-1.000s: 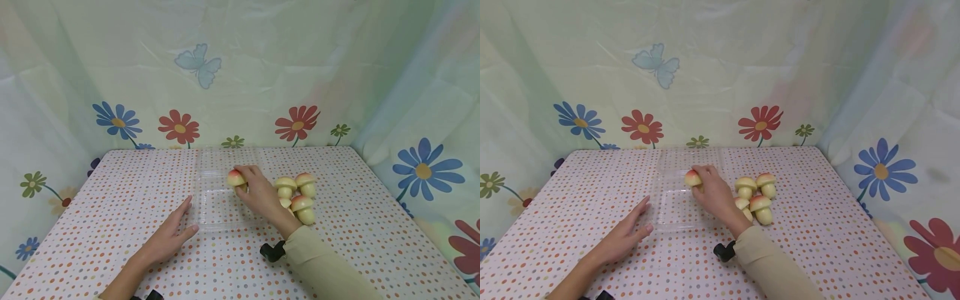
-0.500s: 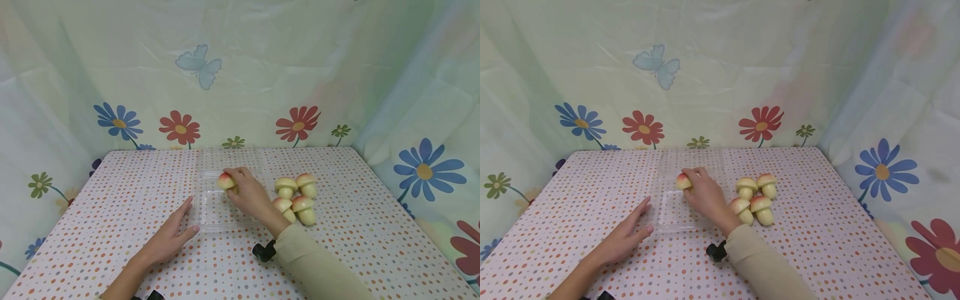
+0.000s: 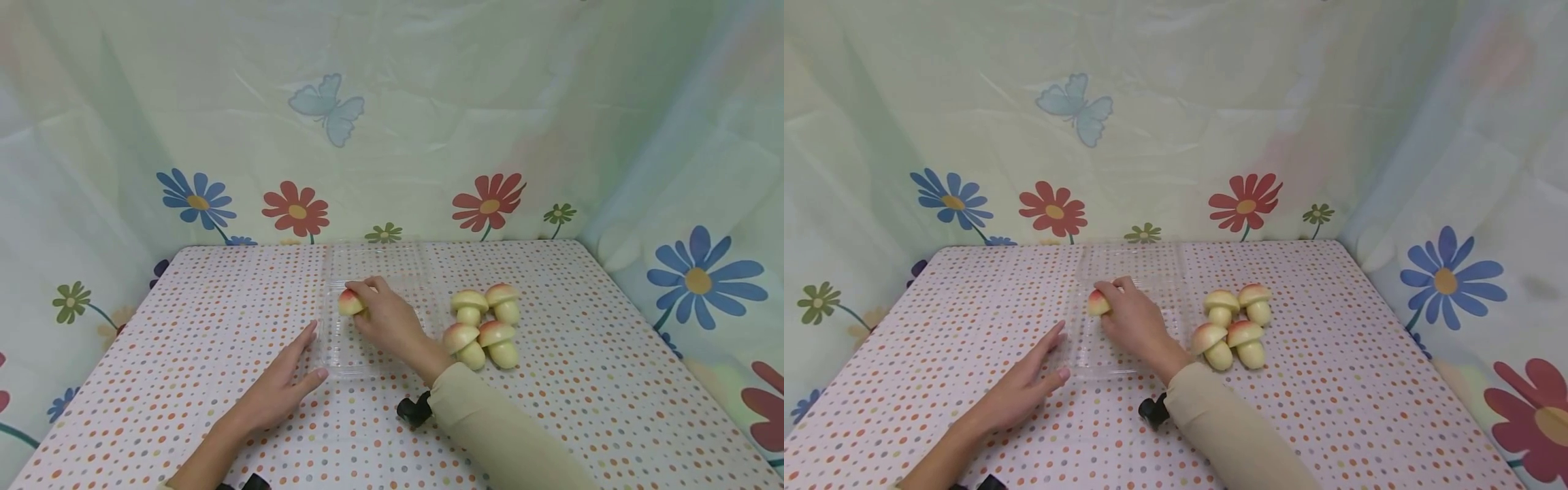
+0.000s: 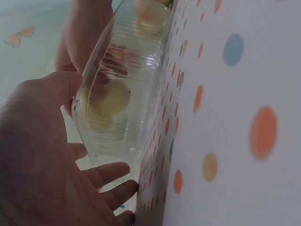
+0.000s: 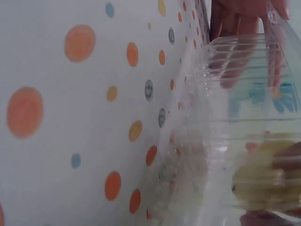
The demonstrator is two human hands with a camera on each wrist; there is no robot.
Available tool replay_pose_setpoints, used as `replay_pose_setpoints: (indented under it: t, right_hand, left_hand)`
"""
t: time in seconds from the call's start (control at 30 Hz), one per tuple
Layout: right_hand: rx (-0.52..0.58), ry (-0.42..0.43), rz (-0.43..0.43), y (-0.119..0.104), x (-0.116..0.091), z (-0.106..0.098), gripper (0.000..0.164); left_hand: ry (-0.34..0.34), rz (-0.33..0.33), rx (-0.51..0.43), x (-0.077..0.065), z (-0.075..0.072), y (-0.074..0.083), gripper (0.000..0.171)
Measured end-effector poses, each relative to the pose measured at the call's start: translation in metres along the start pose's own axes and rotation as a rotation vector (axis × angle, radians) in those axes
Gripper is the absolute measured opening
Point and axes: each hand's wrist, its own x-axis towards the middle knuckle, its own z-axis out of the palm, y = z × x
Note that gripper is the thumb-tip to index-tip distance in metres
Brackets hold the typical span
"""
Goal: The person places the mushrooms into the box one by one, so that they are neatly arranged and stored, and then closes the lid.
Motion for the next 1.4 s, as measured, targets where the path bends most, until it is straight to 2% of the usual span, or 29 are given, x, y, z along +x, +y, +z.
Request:
replay_pose_setpoints:
  t: [0.37, 0.87, 1.17, 1.4]
  right_hand:
    - [-0.073, -0.029, -0.045, -0.003, 0.005, 0.016, 0.055]
    - [-0.1, -0.024, -0.028, -0.006, 0.013, 0.028, 0.06]
    - [-0.119, -0.017, -0.021, -0.007, 0.012, 0.03, 0.052]
    - [-0.132, -0.016, -0.018, -0.007, 0.012, 0.031, 0.052]
  left_hand:
    - [-0.012, 0.001, -0.001, 0.0, -0.001, 0.001, 0.081]
    - [-0.002, 0.011, 0.01, 0.001, 0.0, -0.001, 0.081]
    - [0.005, 0.022, 0.015, 0.0, -0.001, 0.0, 0.081]
    - [-0.006, 0.003, 0.013, 0.0, -0.001, 0.0, 0.081]
